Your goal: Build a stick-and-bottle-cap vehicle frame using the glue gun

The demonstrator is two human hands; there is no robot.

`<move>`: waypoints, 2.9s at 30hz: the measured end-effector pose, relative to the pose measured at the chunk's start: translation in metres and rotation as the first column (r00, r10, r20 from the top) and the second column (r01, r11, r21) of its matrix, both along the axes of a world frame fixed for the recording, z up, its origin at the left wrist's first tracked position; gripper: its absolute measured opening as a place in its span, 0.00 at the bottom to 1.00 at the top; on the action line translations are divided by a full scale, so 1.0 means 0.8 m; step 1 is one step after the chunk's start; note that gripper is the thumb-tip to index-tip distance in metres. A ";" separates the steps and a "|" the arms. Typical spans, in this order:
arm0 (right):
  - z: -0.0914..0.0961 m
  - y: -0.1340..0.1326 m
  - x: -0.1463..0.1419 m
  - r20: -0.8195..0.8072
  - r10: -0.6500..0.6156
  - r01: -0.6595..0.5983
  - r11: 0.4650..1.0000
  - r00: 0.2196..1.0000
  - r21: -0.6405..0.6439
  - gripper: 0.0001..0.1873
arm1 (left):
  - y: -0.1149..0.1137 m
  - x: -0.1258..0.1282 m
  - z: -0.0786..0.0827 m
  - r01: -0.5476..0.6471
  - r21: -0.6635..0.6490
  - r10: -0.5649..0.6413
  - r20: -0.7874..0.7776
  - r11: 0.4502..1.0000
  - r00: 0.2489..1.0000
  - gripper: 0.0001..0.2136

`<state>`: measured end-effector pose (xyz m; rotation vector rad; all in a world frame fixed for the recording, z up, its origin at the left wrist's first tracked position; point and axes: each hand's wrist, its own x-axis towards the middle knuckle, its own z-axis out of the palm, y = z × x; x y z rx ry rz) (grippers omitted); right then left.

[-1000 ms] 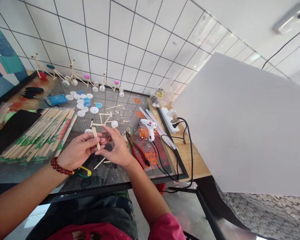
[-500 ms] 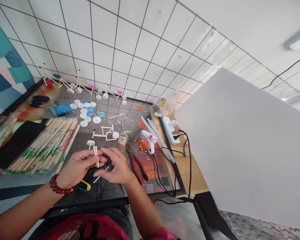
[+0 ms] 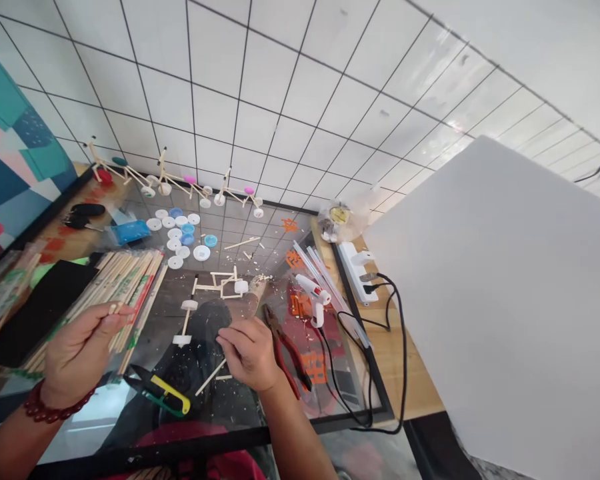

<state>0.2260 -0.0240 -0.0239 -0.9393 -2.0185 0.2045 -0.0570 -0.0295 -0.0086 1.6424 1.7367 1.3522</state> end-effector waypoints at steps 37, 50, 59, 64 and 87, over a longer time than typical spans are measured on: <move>0.034 -0.034 -0.015 -0.253 0.221 -0.265 0.951 0.942 -0.157 0.16 | -0.050 0.086 0.045 0.476 0.295 -0.377 -0.334 0.828 0.864 0.11; 0.028 -0.028 -0.007 -0.332 0.016 -0.154 0.907 0.943 -0.393 0.20 | -0.039 0.083 0.031 0.416 -0.307 -0.247 0.463 0.856 0.851 0.11; 0.029 -0.021 -0.012 -0.386 -0.028 -0.188 0.840 0.922 -0.509 0.22 | -0.043 0.086 0.027 0.511 -0.470 -0.088 0.669 0.720 0.738 0.12; 0.032 -0.016 -0.010 -0.338 0.008 -0.217 0.783 0.941 -0.584 0.25 | -0.039 0.090 0.043 0.655 -0.502 -0.160 0.712 0.565 0.684 0.15; 0.024 -0.019 -0.008 -0.550 -0.130 -0.294 0.733 0.825 -0.614 0.13 | -0.034 0.095 0.030 0.791 -0.485 0.161 0.873 0.373 0.460 0.18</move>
